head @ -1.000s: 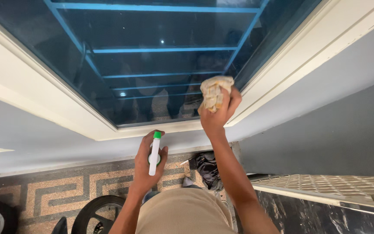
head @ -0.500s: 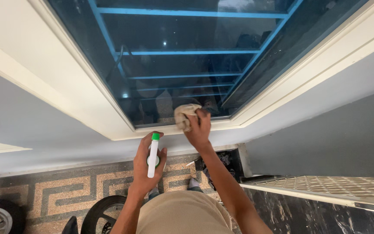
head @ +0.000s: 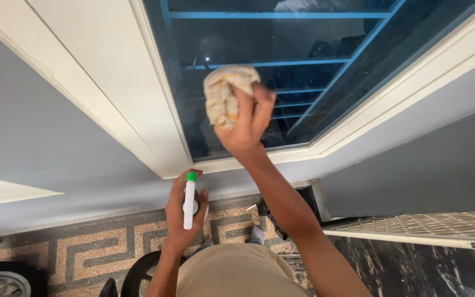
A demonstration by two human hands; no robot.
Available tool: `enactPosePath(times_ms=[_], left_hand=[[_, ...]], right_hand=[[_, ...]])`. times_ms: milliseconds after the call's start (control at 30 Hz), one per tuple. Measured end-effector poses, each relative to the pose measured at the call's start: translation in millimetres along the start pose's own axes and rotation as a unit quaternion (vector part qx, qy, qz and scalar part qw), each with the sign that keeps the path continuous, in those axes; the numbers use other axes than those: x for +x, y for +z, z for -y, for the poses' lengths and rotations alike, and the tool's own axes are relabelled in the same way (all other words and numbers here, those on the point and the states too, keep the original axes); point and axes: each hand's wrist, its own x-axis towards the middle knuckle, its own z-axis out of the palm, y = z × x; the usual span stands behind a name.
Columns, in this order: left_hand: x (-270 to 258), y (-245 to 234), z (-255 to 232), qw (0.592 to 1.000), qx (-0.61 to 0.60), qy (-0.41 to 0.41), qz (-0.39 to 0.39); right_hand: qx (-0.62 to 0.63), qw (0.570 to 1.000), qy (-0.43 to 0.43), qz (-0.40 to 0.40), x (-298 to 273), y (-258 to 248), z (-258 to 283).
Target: The person wipes a glass window pane with a cloth while holding a spray bottle in the other hand, moving the cloth across the glass surface.
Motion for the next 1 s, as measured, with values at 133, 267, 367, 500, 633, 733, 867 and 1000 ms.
enactPosePath(times_ms=[133, 267, 367, 500, 633, 733, 867, 1000], left_hand=[[-1, -13, 2, 1.0, 0.003, 0.026, 0.001], [-1, -23, 7, 1.0, -0.004, 0.019, 0.016], [0, -29, 10, 0.999, -0.003, 0.029, 0.024], [0, -34, 13, 0.999, -0.015, 0.036, 0.036], [-2, -39, 15, 0.999, -0.018, 0.028, 0.041], [0, -41, 17, 0.999, -0.024, 0.019, 0.036], [1, -44, 19, 1.0, -0.016, 0.014, 0.02], [4, -47, 21, 1.0, -0.001, 0.001, 0.026]], right_hand=[[-0.024, 0.997, -0.021, 0.067, -68, 7, 12], [-0.041, 0.993, -0.016, 0.107, -138, -5, -15], [-0.051, 0.991, 0.014, 0.12, -145, -17, -34], [0.012, 0.995, 0.076, 0.065, -75, -24, -35], [0.021, 0.996, 0.079, 0.024, 7, -21, -3], [0.019, 0.999, 0.042, 0.023, 18, 1, 23], [-0.029, 0.998, -0.018, 0.048, -50, 29, 33], [-0.044, 0.992, 0.008, 0.117, -161, 36, 21]])
